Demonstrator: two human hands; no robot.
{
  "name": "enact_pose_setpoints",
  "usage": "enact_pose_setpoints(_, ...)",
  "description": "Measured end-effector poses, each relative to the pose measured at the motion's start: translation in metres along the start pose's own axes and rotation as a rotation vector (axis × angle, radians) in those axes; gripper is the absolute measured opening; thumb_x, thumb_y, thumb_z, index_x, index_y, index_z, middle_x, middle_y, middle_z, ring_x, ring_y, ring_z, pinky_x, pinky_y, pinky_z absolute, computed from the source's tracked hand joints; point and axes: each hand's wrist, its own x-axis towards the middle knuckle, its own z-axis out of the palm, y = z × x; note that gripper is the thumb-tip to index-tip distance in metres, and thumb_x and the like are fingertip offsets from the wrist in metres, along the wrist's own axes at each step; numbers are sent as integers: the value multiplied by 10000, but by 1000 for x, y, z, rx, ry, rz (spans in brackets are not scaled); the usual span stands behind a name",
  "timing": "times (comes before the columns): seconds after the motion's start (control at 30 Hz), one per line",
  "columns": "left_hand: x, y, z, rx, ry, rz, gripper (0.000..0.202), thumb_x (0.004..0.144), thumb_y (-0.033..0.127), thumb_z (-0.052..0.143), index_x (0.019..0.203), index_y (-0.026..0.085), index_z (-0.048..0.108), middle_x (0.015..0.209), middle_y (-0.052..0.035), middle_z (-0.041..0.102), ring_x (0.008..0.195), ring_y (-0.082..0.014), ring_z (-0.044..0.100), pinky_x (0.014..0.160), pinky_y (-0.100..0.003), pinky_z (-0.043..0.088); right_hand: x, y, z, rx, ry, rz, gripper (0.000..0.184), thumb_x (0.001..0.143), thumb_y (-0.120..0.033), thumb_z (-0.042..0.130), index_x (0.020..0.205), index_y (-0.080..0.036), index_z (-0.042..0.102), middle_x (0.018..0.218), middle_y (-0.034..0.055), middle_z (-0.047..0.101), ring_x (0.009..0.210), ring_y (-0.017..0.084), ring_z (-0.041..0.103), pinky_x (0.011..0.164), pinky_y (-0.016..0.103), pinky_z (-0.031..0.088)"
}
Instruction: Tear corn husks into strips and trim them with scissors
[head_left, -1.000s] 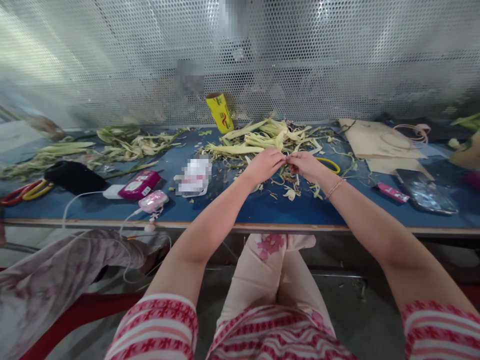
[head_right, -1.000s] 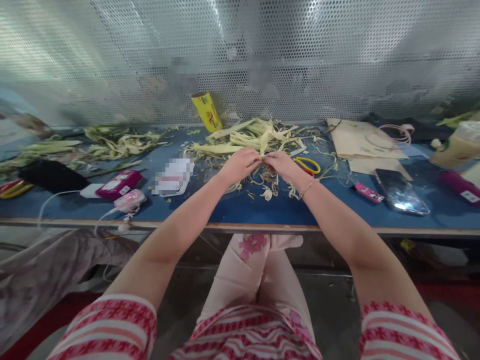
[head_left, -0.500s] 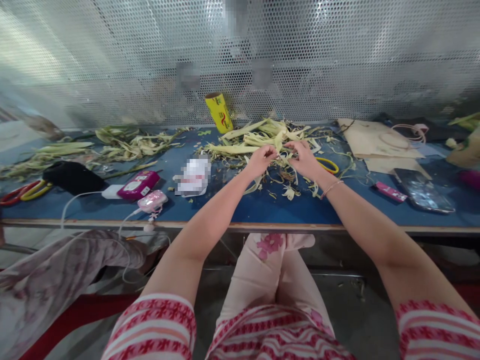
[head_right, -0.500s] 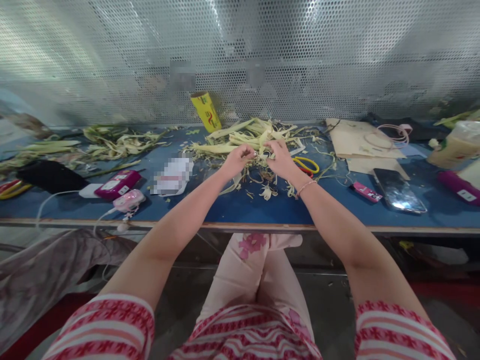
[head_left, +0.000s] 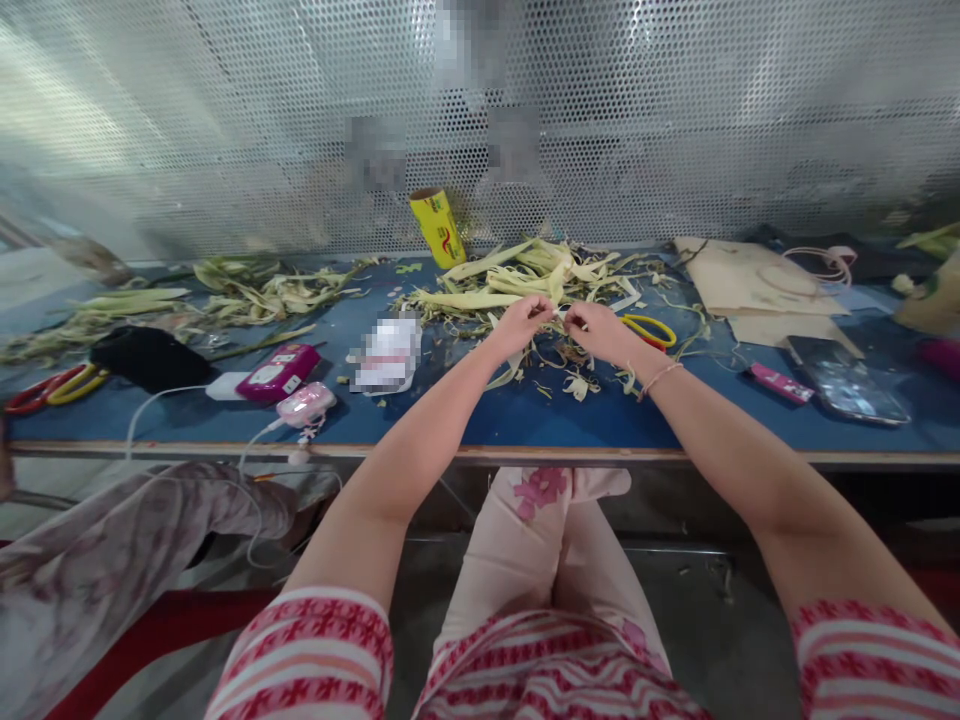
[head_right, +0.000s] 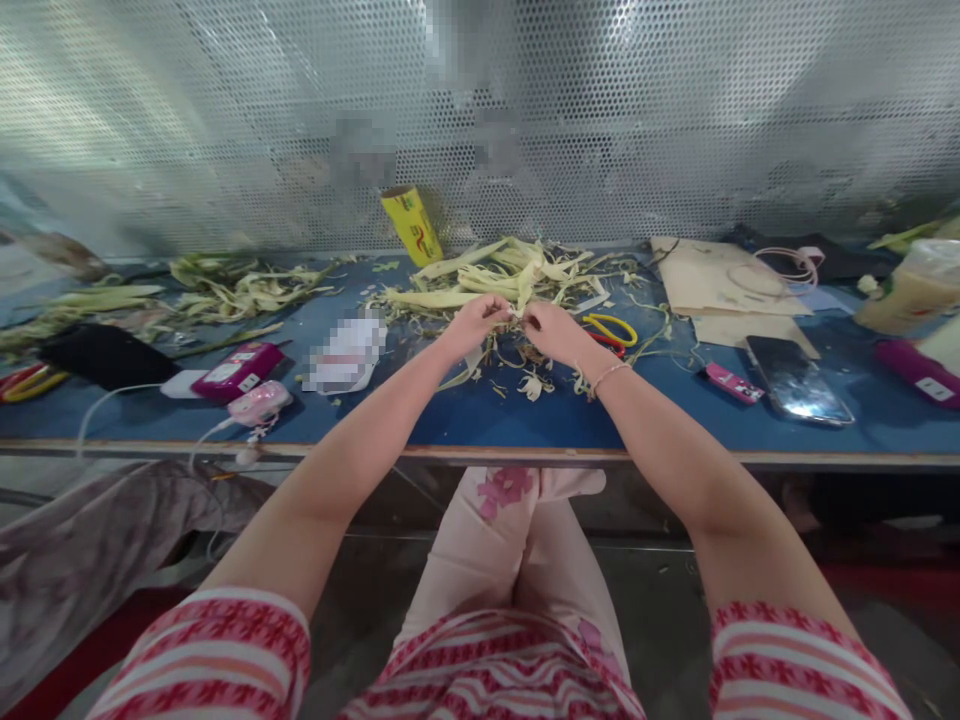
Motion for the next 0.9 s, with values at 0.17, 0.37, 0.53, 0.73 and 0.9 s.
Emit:
enact_pose_setpoints(0.17, 1, -2, 0, 4, 25, -3, 115, 872, 170, 573, 774, 176, 513, 717, 23, 534, 680, -101, 498, 679, -236, 441, -2, -3, 2, 98, 3, 94, 22, 864, -191, 542, 868, -213, 544, 835, 56, 659, 796, 207, 602, 756, 330, 462)
enact_pose_setpoints(0.37, 1, -2, 0, -10, -5, 27, 126, 868, 166, 595, 761, 168, 530, 716, 24, 529, 679, -108, 482, 691, -252, 418, -2, -8, 5, 275, -37, 182, 243, 833, -186, 635, 1038, -192, 505, 853, 34, 679, 733, 172, 634, 702, 305, 485)
enact_pose_setpoints(0.53, -1, 1, 2, -53, -2, 13, 113, 888, 168, 562, 780, 176, 529, 728, 20, 545, 692, -113, 508, 698, -255, 442, -2, -9, 4, 259, -42, 147, 74, 877, -185, 584, 899, -218, 522, 706, -10, 633, 709, 183, 650, 715, 312, 485)
enact_pose_setpoints(0.73, 1, 1, 0, -78, 72, -9, 126, 885, 135, 541, 770, 176, 509, 742, 17, 532, 678, -100, 493, 698, -260, 467, -4, -15, -5, 123, -7, 105, 48, 925, -202, 534, 894, -208, 571, 729, 25, 652, 747, 210, 656, 757, 333, 473)
enact_pose_setpoints(0.9, 5, -8, 0, -121, 47, 50, 132, 879, 179, 592, 777, 181, 510, 712, 18, 549, 670, -96, 521, 660, -238, 475, -4, -15, -6, 167, 87, 58, 165, 880, -190, 550, 1037, -197, 601, 876, 66, 688, 808, 220, 634, 787, 369, 493)
